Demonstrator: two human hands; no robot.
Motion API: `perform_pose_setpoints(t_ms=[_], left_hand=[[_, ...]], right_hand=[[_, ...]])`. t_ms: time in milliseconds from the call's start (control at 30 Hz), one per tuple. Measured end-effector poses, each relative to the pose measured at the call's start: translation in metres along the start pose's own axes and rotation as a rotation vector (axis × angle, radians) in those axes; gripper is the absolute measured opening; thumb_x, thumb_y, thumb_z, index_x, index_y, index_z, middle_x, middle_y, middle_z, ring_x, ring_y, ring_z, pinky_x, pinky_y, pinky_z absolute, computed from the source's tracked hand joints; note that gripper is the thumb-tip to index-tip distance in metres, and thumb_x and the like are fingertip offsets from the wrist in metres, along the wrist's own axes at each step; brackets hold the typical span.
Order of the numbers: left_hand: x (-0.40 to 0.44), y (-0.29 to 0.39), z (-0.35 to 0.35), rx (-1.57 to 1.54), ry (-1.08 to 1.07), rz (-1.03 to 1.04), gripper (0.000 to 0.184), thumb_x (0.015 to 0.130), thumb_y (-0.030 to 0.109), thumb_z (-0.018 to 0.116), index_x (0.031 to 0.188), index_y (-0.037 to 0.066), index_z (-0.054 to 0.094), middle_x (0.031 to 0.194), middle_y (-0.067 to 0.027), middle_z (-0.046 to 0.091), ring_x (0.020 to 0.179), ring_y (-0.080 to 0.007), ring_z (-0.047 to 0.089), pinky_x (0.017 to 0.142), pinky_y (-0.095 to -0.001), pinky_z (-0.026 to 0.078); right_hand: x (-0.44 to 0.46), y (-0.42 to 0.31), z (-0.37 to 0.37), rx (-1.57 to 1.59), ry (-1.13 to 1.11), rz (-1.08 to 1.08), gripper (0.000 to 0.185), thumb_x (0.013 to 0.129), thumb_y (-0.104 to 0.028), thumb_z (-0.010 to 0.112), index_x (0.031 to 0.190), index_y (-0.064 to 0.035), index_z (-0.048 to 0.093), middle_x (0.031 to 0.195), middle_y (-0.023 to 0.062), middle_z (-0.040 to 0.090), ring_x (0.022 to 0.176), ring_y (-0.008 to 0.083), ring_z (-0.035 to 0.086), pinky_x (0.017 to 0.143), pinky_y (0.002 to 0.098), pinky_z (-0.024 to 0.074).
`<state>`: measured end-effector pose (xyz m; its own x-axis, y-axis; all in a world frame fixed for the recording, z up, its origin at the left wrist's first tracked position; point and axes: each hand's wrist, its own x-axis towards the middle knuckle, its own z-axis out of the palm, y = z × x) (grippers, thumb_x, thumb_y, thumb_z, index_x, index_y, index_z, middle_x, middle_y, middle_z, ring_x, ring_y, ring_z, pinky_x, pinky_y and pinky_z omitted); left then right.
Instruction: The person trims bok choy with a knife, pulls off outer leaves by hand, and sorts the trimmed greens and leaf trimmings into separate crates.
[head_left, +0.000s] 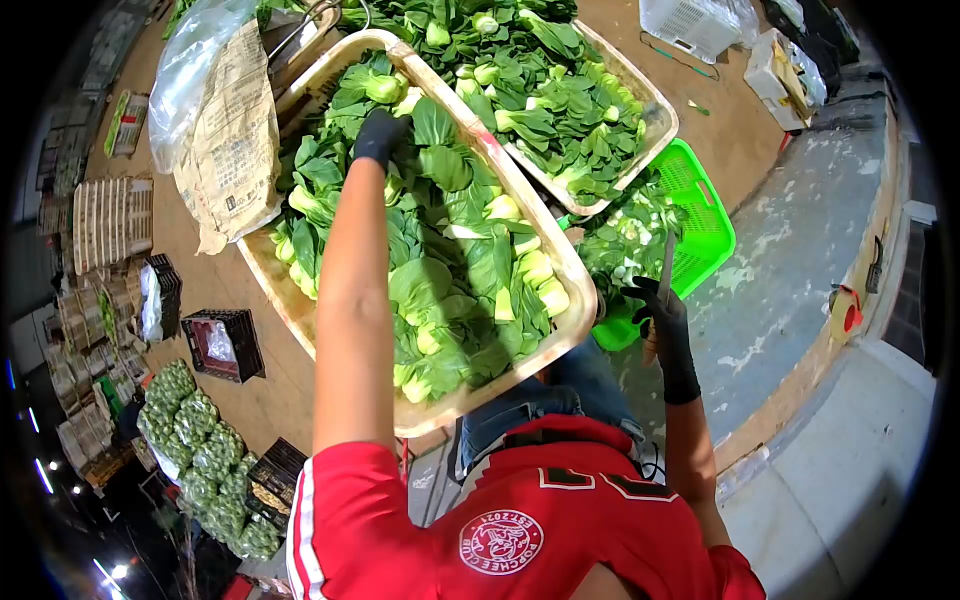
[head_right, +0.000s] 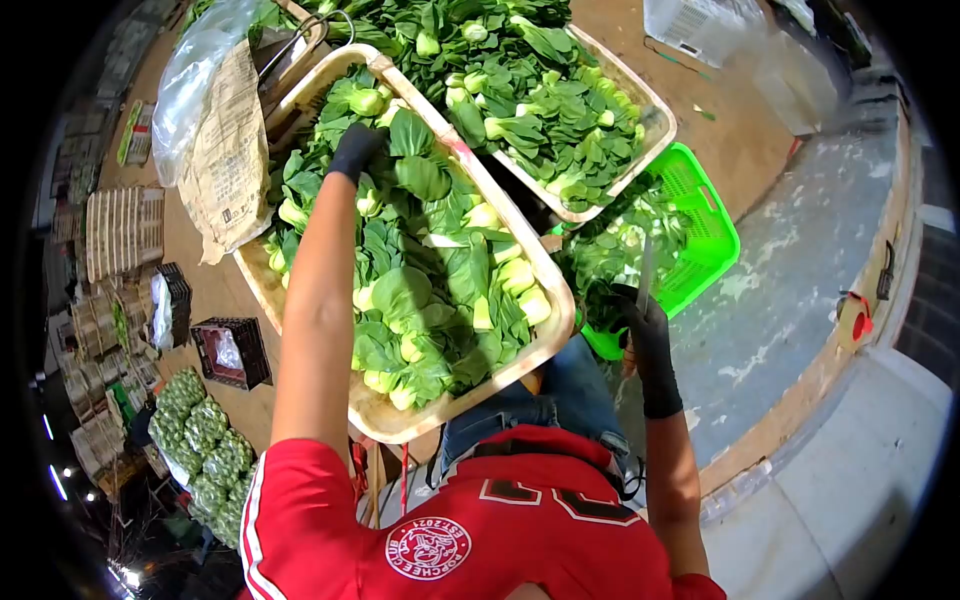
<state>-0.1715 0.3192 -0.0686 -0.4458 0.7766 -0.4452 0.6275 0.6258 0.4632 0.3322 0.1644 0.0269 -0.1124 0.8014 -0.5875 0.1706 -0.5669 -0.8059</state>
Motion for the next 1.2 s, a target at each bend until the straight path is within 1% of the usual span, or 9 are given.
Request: perform_pose_setpoints(t_ms=[67,100,200,300,467,500,633,833,1200], left_hand=[[-0.020,-0.008,0.006,-0.373,-0.122,0.033,0.034,0.074,0.030,0.063,0.082,-0.003,0.063,0.071,-0.0149,0.064,0.056,-0.0190,0.059,0.053,-0.0326,0.048],[-0.028,-0.004,0.006,-0.158,-0.104,0.141,0.049,0.076,0.048,0.058,0.080,0.000,0.067,0.084,-0.0194,0.065,0.073,-0.0328,0.063,0.064,-0.0406,0.048],[-0.017,0.014,0.033,0.498,-0.076,0.124,0.058,0.070,0.056,0.062,0.098,0.004,0.064,0.101,-0.0206,0.061,0.105,-0.0333,0.052,0.084,-0.0447,0.042],[-0.012,0.016,0.047,0.240,-0.011,-0.107,0.062,0.068,0.059,0.062,0.102,0.008,0.064,0.106,-0.0206,0.058,0.103,-0.0379,0.051,0.085,-0.0461,0.042],[-0.104,0.030,0.051,0.204,0.534,0.160,0.073,0.061,0.051,0.073,0.112,0.002,0.056,0.136,-0.0296,0.025,0.113,-0.0438,0.042,0.093,-0.0461,0.038],[-0.124,0.030,0.051,0.155,0.625,0.303,0.068,0.061,0.035,0.079,0.116,0.004,0.053,0.131,-0.0260,0.035,0.115,-0.0394,0.043,0.093,-0.0444,0.039],[-0.218,0.054,0.046,-0.390,0.149,0.501,0.072,0.054,0.008,0.081,0.116,0.003,0.044,0.109,-0.0176,0.055,0.105,-0.0344,0.050,0.089,-0.0426,0.040],[-0.323,0.146,0.053,0.075,0.064,0.882,0.076,0.054,0.023,0.083,0.117,0.000,0.047,0.102,-0.0193,0.056,0.094,-0.0358,0.054,0.083,-0.0412,0.043],[-0.370,0.223,0.123,-0.278,-0.431,0.692,0.052,0.062,0.016,0.079,0.105,0.000,0.054,0.094,-0.0152,0.062,0.086,-0.0258,0.063,0.076,-0.0347,0.049]], right_hand=[[0.003,0.016,-0.001,0.008,0.015,0.053,0.025,0.087,-0.017,0.055,0.105,-0.0003,0.060,0.072,0.0019,0.059,0.056,0.0066,0.052,0.048,0.0215,0.0412],[0.003,0.018,0.000,-0.008,0.002,0.039,0.024,0.087,-0.017,0.055,0.104,-0.0002,0.060,0.071,0.0015,0.059,0.056,0.0068,0.053,0.047,0.0218,0.0410],[0.009,0.018,0.003,-0.112,-0.025,-0.034,0.023,0.086,-0.016,0.055,0.102,-0.0002,0.061,0.069,0.0016,0.058,0.056,0.0078,0.053,0.045,0.0229,0.0408],[0.010,0.015,-0.001,-0.098,0.026,-0.046,0.023,0.085,-0.016,0.055,0.101,-0.0002,0.061,0.068,0.0021,0.058,0.055,0.0082,0.052,0.046,0.0234,0.0409],[0.005,0.012,0.003,-0.128,0.006,-0.095,0.018,0.084,-0.016,0.057,0.089,0.0006,0.061,0.067,0.0028,0.058,0.055,0.0091,0.052,0.049,0.0258,0.0408],[0.003,0.011,0.004,-0.139,-0.009,-0.102,0.018,0.083,-0.017,0.058,0.086,0.0008,0.060,0.066,0.0030,0.058,0.055,0.0093,0.052,0.048,0.0265,0.0407],[-0.011,-0.010,0.010,-0.624,-0.010,-0.390,0.017,0.078,-0.017,0.064,0.073,-0.0046,0.053,0.065,0.0113,0.056,0.053,0.0259,0.053,0.049,0.0314,0.0418],[-0.029,-0.075,-0.005,-0.771,0.064,-0.941,0.014,0.070,-0.018,0.067,0.075,-0.0090,0.057,0.067,0.0104,0.056,0.057,0.0300,0.057,0.051,0.0372,0.0460],[-0.064,-0.026,-0.070,-0.764,0.145,-0.621,0.021,0.074,-0.026,0.065,0.076,-0.0066,0.056,0.067,0.0121,0.056,0.060,0.0319,0.056,0.050,0.0377,0.0438]])
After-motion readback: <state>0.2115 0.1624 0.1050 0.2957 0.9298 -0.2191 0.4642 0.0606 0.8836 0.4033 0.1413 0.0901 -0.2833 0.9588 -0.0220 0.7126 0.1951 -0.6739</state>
